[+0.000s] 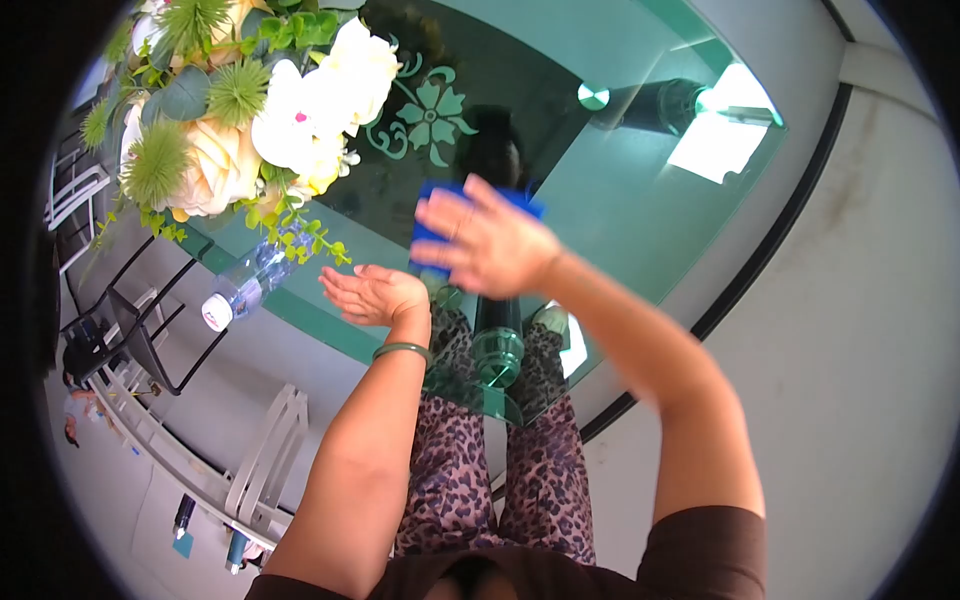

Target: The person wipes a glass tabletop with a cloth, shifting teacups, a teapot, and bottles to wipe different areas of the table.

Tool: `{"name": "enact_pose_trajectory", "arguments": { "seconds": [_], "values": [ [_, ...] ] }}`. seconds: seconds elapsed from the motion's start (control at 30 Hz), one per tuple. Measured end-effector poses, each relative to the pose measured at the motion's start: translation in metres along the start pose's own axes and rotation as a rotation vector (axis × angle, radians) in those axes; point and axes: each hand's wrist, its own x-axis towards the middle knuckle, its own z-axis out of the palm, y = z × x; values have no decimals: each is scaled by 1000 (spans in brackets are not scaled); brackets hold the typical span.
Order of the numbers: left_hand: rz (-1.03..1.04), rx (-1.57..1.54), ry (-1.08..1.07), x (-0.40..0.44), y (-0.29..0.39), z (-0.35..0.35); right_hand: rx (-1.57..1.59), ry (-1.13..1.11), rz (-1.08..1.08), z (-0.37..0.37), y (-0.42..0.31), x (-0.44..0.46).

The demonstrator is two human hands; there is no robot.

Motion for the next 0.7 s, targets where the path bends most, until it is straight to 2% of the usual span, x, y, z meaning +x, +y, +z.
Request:
{"name": "enact_pose_trajectory", "arguments": {
  "seconds": [0.03,0.17,0.27,0.3,0.43,0.5,0.57,0.63,0.7],
  "values": [
    [4,5,1,1,-4,-1,-93,53,-7,-14,30,10],
    [-17,-7,5,0,2,-1,-539,558,493,-56,140,59],
    [-29,9,-9,0,2,-1,-591,596,835,-50,120,86],
    [-15,13,0,1,-2,2,-604,734,770,-32,116,84],
    [-18,3,-7,1,0,1,-284,361,550,-11,16,14],
    [-38,-3,-24,1,2,0,-148,187,468,-7,-10,-40],
    [-43,-21,-25,1,2,-2,-194,106,367,-24,17,-81],
    [-38,2,-3,0,-1,1,-294,296,448,-45,70,-98],
    [-32,13,15,1,0,4,-413,425,631,-68,121,-106]
  ]
}}
